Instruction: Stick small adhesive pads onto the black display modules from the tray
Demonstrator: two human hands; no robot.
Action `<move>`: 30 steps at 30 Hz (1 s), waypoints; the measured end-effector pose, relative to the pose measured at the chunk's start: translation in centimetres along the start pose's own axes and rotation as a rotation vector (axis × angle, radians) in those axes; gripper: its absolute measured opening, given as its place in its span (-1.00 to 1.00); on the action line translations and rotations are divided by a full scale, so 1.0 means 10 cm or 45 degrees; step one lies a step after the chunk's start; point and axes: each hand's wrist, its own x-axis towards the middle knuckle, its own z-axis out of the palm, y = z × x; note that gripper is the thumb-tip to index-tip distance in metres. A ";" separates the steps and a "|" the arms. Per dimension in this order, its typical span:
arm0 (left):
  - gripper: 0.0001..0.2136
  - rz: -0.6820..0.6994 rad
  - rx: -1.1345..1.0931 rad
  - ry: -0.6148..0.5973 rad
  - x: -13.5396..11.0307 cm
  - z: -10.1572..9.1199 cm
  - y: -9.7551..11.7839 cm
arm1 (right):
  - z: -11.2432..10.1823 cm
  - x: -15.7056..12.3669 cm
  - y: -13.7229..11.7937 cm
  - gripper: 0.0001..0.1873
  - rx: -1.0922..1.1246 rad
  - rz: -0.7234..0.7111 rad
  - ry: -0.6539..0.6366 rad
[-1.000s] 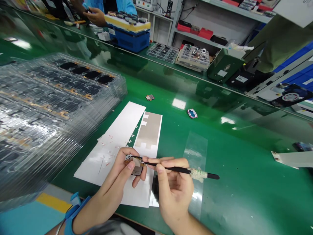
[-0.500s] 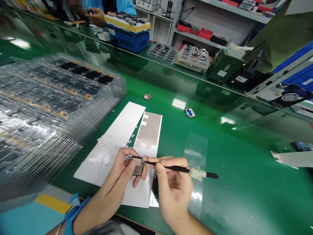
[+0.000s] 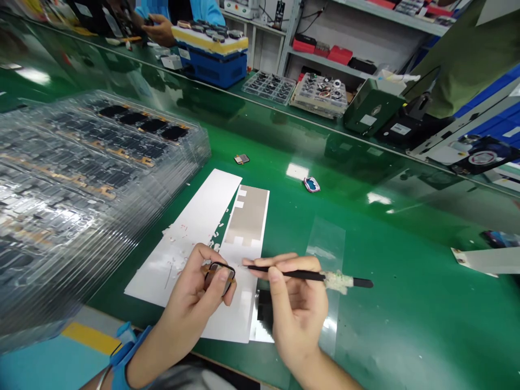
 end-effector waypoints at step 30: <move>-0.94 0.337 1.108 -0.539 0.04 0.04 0.06 | -0.67 -0.55 0.02 -0.80 -0.493 0.246 -0.268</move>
